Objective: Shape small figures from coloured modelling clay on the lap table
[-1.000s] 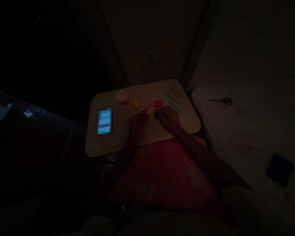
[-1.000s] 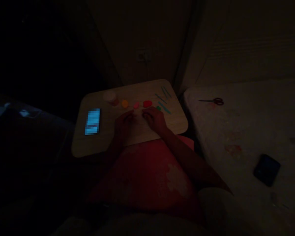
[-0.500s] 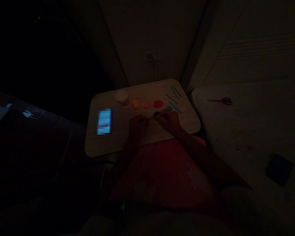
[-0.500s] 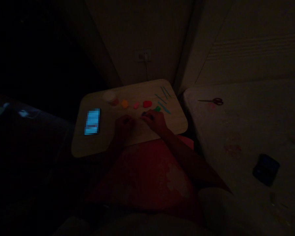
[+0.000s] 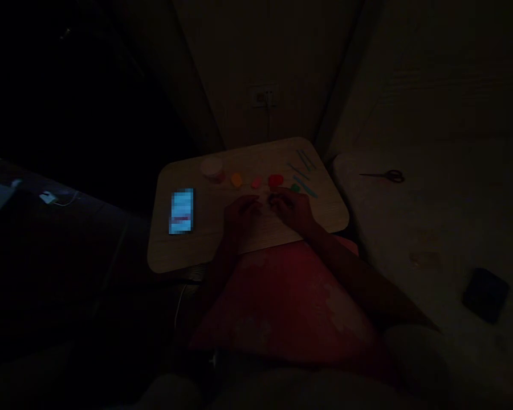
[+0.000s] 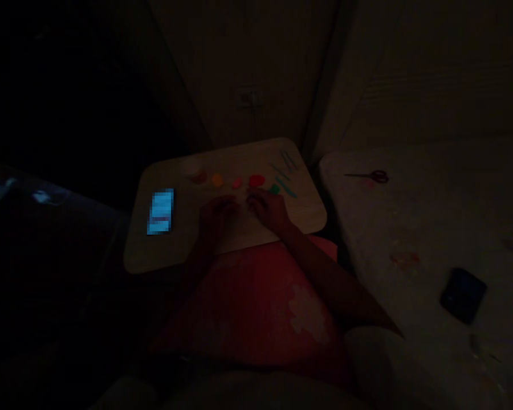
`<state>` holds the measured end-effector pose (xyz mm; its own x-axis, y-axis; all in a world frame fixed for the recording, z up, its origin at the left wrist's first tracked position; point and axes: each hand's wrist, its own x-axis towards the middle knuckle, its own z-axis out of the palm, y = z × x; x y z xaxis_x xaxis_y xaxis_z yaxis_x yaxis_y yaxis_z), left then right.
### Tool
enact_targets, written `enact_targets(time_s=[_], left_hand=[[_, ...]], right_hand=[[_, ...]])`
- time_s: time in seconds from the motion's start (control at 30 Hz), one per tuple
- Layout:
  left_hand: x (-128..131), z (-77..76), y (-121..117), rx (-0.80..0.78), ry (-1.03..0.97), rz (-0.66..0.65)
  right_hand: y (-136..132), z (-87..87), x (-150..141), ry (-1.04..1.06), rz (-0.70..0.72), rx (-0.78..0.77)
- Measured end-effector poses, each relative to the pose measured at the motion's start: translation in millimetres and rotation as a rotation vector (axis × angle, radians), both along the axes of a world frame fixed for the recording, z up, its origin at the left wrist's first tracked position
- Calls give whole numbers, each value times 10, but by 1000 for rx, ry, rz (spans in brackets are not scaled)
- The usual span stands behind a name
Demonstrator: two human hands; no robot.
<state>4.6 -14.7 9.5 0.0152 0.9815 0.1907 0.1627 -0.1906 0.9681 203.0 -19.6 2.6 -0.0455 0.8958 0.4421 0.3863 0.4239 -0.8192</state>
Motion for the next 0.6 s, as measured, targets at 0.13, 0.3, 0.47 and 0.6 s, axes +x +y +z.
enact_targets(time_s=[0.13,0.3,0.47,0.6], left_hand=[[8,-4,3,-4,-36,7],[-7,20,-12,-1,79,8],[-16,71,-42,-28,169,24],[-28,88,-48,-5,207,-20]], right_hand=[[-4,0,-13,28,10,-44],[-10,10,-6,-1,-32,-40],[-19,27,7,-51,-106,-36],[-20,41,6,-81,-102,-26]])
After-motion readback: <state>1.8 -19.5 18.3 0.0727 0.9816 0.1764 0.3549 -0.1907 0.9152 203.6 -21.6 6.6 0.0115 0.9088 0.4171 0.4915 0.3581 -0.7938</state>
